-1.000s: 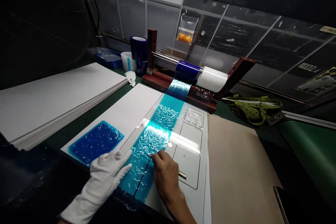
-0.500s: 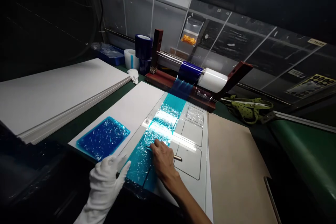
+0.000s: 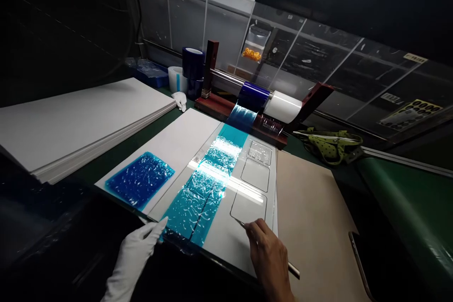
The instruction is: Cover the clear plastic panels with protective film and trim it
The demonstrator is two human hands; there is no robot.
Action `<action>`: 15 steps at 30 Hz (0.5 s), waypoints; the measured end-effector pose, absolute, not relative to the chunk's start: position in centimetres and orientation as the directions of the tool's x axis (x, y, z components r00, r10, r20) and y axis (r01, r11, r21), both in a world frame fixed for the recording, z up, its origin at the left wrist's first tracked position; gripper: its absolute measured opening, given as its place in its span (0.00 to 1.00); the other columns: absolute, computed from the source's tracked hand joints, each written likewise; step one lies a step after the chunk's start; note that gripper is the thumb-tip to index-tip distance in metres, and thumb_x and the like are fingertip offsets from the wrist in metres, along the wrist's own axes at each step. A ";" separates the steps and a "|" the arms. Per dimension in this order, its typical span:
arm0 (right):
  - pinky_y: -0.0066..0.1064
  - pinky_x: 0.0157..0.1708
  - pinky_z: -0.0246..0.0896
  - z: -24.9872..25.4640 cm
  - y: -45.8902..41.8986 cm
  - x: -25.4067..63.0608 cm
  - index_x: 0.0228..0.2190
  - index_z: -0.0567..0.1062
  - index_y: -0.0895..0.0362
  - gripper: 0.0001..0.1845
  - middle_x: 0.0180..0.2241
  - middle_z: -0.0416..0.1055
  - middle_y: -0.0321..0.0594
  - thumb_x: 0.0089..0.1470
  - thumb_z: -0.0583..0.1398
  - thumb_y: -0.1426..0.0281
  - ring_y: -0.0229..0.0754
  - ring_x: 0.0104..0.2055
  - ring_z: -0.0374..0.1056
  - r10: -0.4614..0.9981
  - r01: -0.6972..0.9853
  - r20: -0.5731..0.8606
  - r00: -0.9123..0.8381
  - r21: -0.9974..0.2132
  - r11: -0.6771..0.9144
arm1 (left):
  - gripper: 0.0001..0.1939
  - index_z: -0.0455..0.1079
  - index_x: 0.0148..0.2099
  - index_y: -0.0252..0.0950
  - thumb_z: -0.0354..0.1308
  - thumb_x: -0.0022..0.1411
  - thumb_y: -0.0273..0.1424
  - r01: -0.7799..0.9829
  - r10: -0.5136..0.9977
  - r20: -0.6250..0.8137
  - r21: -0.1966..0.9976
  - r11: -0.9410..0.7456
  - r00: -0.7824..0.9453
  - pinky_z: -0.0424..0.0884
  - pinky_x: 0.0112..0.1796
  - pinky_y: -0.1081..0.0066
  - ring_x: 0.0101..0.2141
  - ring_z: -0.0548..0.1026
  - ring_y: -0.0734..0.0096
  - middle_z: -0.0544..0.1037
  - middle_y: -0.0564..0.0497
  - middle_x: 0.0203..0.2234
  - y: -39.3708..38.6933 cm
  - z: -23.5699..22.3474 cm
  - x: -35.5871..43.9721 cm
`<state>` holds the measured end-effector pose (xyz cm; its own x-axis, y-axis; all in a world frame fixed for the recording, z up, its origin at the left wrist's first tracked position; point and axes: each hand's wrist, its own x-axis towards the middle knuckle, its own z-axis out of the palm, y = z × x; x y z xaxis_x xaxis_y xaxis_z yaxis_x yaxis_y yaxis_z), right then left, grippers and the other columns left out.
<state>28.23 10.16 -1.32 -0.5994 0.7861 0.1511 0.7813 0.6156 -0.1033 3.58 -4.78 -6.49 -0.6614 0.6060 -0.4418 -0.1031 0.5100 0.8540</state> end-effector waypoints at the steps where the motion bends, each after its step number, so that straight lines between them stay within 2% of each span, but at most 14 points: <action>1: 0.25 0.22 0.54 -1.3 9.8 28.4 0.34 0.75 0.52 0.22 0.31 0.73 0.39 0.66 0.45 0.61 0.37 0.25 0.70 0.787 0.776 0.166 -0.594 -0.140 0.615 | 0.30 0.68 0.25 0.38 0.54 0.46 0.62 -0.091 0.606 -0.418 0.864 0.495 -0.677 0.58 0.22 0.72 0.21 0.55 0.73 0.58 0.55 0.18 -4.9 -6.0 4.0; 7: 0.24 0.24 0.62 -1.8 9.1 29.9 0.35 0.76 0.52 0.21 0.32 0.74 0.41 0.63 0.48 0.56 0.38 0.27 0.72 0.804 0.715 0.210 -0.556 -0.373 0.592 | 0.23 0.69 0.22 0.39 0.56 0.52 0.54 0.137 0.576 -0.109 0.921 0.366 -0.810 0.60 0.22 0.72 0.20 0.59 0.72 0.61 0.54 0.17 -6.5 -2.0 3.5; 10: 0.23 0.26 0.64 -2.3 9.3 30.7 0.37 0.76 0.52 0.18 0.34 0.74 0.41 0.62 0.51 0.57 0.38 0.28 0.72 0.801 0.691 0.193 -0.566 -0.419 0.589 | 0.21 0.68 0.26 0.39 0.58 0.51 0.53 0.089 0.520 -0.106 0.938 0.336 -0.847 0.61 0.22 0.73 0.20 0.58 0.74 0.60 0.55 0.18 -6.8 -0.6 -1.0; 12: 0.23 0.27 0.65 -2.7 9.3 31.0 0.38 0.76 0.51 0.16 0.35 0.74 0.41 0.61 0.52 0.58 0.38 0.29 0.72 0.808 0.693 0.179 -0.562 -0.432 0.577 | 0.21 0.70 0.34 0.39 0.60 0.50 0.52 0.060 0.481 -0.093 0.954 0.294 -0.872 0.61 0.24 0.75 0.21 0.59 0.75 0.62 0.56 0.20 -6.6 -0.5 -4.8; 15: 0.23 0.26 0.66 -3.3 9.0 31.1 0.38 0.76 0.51 0.16 0.36 0.75 0.41 0.61 0.52 0.57 0.38 0.30 0.73 0.815 0.692 0.162 -0.556 -0.453 0.562 | 0.22 0.62 0.26 0.37 0.59 0.51 0.51 0.083 0.441 -0.060 0.951 0.297 -0.896 0.53 0.21 0.76 0.19 0.52 0.78 0.54 0.58 0.17 -6.0 -1.3 -9.8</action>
<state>31.11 9.02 -3.33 -0.5556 0.8155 0.1621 0.6922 0.5617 -0.4531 -9.78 -5.97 -1.28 -0.8955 0.4409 -0.0601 0.0826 0.2975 0.9512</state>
